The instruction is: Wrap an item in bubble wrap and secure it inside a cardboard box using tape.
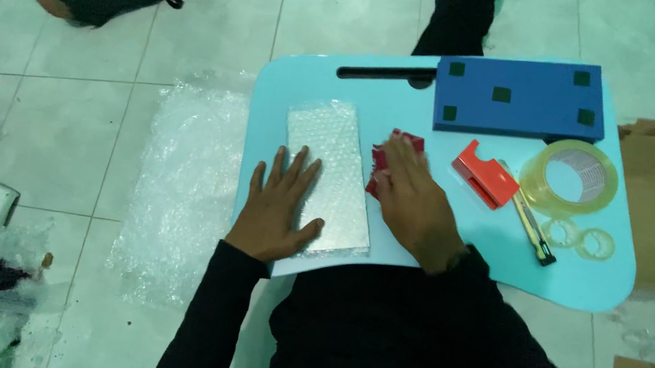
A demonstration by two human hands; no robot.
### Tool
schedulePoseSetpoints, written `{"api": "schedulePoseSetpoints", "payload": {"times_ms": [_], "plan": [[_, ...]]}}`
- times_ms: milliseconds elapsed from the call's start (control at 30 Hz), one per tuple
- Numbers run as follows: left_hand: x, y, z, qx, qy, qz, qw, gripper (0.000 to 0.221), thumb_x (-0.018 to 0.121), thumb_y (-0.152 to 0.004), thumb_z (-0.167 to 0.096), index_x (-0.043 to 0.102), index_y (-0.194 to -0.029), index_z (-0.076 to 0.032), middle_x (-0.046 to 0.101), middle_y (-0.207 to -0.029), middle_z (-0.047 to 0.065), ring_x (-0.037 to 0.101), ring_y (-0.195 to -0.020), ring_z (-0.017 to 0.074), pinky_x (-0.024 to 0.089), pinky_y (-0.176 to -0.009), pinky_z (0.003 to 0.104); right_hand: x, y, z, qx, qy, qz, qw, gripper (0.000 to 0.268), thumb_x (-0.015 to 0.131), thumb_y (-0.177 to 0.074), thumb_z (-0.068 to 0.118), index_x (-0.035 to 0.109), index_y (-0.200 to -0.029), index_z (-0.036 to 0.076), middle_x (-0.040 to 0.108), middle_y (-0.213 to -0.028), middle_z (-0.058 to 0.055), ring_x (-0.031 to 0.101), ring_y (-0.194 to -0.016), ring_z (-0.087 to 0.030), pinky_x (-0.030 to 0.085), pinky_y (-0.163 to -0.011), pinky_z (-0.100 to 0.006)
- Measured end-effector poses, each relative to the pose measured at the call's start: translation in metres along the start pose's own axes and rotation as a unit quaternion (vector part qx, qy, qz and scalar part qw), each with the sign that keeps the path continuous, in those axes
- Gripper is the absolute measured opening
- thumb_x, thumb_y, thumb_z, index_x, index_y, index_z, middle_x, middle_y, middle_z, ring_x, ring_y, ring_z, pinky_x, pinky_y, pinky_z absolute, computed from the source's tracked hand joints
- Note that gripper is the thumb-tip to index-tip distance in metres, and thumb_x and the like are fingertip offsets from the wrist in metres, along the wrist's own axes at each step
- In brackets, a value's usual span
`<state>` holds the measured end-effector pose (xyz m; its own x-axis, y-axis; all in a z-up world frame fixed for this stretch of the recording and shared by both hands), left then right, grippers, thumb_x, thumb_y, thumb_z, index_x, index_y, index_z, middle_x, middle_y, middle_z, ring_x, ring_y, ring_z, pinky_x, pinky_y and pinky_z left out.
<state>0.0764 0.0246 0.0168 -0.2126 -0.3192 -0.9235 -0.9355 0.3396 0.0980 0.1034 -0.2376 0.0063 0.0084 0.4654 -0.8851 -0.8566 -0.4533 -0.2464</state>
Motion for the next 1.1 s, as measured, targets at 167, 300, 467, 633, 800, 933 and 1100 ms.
{"api": "schedulePoseSetpoints", "payload": {"times_ms": [167, 300, 467, 633, 800, 933, 1100], "plan": [[0.007, 0.001, -0.004, 0.022, -0.053, 0.005, 0.998, 0.097, 0.051, -0.087, -0.068, 0.023, -0.165, -0.017, 0.016, -0.173, 0.014, 0.006, -0.158, 0.0401, 0.001, -0.12, 0.07, 0.02, 0.018, 0.016, -0.016, 0.082, -0.041, 0.996, 0.052, 0.059, -0.105, 0.032, 0.053, -0.14, -0.006, 0.053, -0.15, -0.025, 0.05, -0.143, -0.04, 0.038, -0.12, -0.058], [0.01, 0.0, -0.005, 0.041, -0.081, -0.028, 0.995, 0.104, 0.05, -0.087, -0.081, 0.024, -0.166, -0.018, 0.017, -0.173, 0.015, 0.007, -0.159, 0.0409, 0.002, -0.12, 0.071, 0.038, 0.012, 0.019, 0.022, 0.092, 0.029, 0.995, 0.075, 0.045, -0.102, 0.055, 0.045, -0.148, -0.005, 0.045, -0.155, -0.023, 0.036, -0.148, -0.038, 0.023, -0.119, -0.062], [0.001, -0.002, -0.007, 0.044, -0.093, -0.011, 0.995, 0.115, 0.053, -0.077, -0.09, 0.026, -0.163, -0.019, 0.018, -0.171, 0.016, 0.008, -0.157, 0.041, 0.001, -0.12, 0.07, 0.044, 0.002, 0.022, 0.039, 0.075, 0.078, 0.993, 0.08, 0.033, -0.105, 0.06, 0.036, -0.154, -0.002, 0.034, -0.163, -0.02, 0.023, -0.154, -0.036, 0.013, -0.121, -0.061], [-0.004, -0.016, -0.001, 0.057, -0.086, 0.001, 0.995, 0.119, 0.059, -0.072, -0.09, 0.028, -0.163, -0.019, 0.017, -0.17, 0.017, 0.007, -0.156, 0.0426, 0.0, -0.119, 0.071, 0.041, -0.017, 0.023, 0.075, 0.054, 0.139, 0.986, 0.082, 0.029, -0.104, 0.063, 0.03, -0.156, 0.0, 0.023, -0.166, -0.019, 0.013, -0.155, -0.034, 0.009, -0.121, -0.061], [-0.011, -0.031, 0.017, 0.008, -0.071, 0.04, 0.997, 0.126, 0.072, -0.06, -0.085, 0.029, -0.16, -0.021, 0.016, -0.17, 0.014, 0.002, -0.156, 0.041, -0.006, -0.118, 0.07, 0.046, -0.038, 0.027, 0.084, 0.022, 0.14, 0.986, 0.084, 0.026, -0.104, 0.063, 0.023, -0.159, 0.0, 0.017, -0.168, -0.019, 0.005, -0.157, -0.032, 0.006, -0.122, -0.059], [-0.014, -0.029, 0.019, 0.01, -0.055, 0.063, 0.996, 0.127, 0.075, -0.06, -0.083, 0.028, -0.161, -0.021, 0.015, -0.172, 0.014, 0.0, -0.158, 0.0401, -0.007, -0.119, 0.069, 0.058, -0.035, 0.019, 0.081, 0.02, 0.141, 0.987, 0.083, 0.023, -0.104, 0.063, 0.023, -0.159, 0.001, 0.016, -0.168, -0.019, 0.005, -0.157, -0.032, 0.006, -0.122, -0.061], [-0.021, -0.026, 0.014, 0.026, 0.045, 0.013, 0.999, 0.141, 0.083, -0.057, -0.072, 0.016, -0.165, -0.01, 0.017, -0.171, 0.017, 0.001, -0.159, 0.0422, -0.008, -0.122, 0.068, 0.008, -0.023, 0.023, 0.046, 0.008, 0.057, 0.997, 0.068, 0.044, -0.105, 0.05, 0.039, -0.152, 0.001, 0.025, -0.165, -0.021, 0.015, -0.154, -0.039, 0.016, -0.118, -0.066]]}}
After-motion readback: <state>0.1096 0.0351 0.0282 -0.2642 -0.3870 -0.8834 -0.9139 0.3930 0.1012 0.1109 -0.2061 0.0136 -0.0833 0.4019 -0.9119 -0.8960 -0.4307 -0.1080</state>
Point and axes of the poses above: each hand's wrist, its own y-axis away from the middle knuckle, its own x-axis out of the palm, z = x × y, the point moved 1 cm from there along -y, towards the middle knuckle
